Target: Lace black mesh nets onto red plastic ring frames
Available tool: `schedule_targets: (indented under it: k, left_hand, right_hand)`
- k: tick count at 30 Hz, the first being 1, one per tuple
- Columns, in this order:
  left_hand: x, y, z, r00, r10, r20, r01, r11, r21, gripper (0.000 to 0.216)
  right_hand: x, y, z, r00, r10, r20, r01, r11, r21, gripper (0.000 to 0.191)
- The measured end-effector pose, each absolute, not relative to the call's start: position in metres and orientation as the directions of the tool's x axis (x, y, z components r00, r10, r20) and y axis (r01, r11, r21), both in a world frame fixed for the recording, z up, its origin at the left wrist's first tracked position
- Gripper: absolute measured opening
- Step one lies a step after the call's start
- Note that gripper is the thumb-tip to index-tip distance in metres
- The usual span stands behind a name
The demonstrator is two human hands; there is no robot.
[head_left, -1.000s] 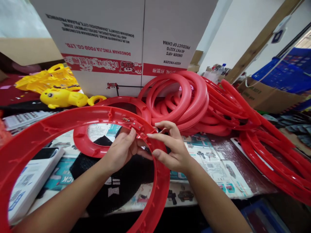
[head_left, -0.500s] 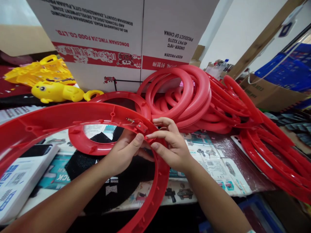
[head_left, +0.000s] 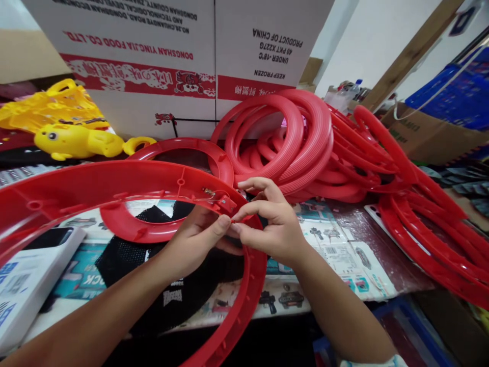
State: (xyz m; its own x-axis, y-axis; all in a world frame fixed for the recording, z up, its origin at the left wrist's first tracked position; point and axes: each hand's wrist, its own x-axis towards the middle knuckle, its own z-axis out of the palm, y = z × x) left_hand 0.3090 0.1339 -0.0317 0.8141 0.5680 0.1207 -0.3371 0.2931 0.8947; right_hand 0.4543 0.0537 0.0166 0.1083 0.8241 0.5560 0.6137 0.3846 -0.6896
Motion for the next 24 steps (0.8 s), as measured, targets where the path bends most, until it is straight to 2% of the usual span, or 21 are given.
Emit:
schedule_targets:
  k: [5, 9, 13, 18, 21, 24]
  left_hand:
    - [0.307, 0.132, -0.027, 0.826, 0.562, 0.045, -0.295, 0.362, 0.884, 0.026]
    - [0.306, 0.131, -0.022, 0.822, 0.569, 0.026, -0.313, 0.413, 0.855, 0.022]
    - [0.305, 0.132, -0.02, 0.738, 0.675, 0.029, -0.345, 0.339, 0.875, 0.018]
    - [0.307, 0.132, -0.017, 0.616, 0.787, 0.007, -0.322, 0.244, 0.915, 0.012]
    - [0.309, 0.131, -0.015, 0.568, 0.823, -0.007, -0.327, 0.234, 0.915, 0.012]
    - [0.311, 0.131, -0.014, 0.569, 0.822, -0.017, -0.329, 0.247, 0.912, 0.015]
  right_hand:
    - [0.454, 0.055, 0.015, 0.097, 0.867, 0.489, 0.619, 0.332, -0.712, 0.007]
    - [0.457, 0.057, 0.016, 0.038, 0.881, 0.471, 0.609, 0.353, -0.71, 0.008]
    - [0.459, 0.056, 0.018, -0.026, 0.885, 0.465, 0.598, 0.386, -0.702, 0.012]
    - [0.458, 0.056, 0.018, -0.083, 0.92, 0.384, 0.57, 0.36, -0.739, 0.02]
    - [0.457, 0.058, 0.016, -0.102, 0.931, 0.35, 0.55, 0.346, -0.76, 0.022]
    - [0.456, 0.06, 0.013, -0.049, 0.931, 0.363, 0.576, 0.323, -0.751, 0.02]
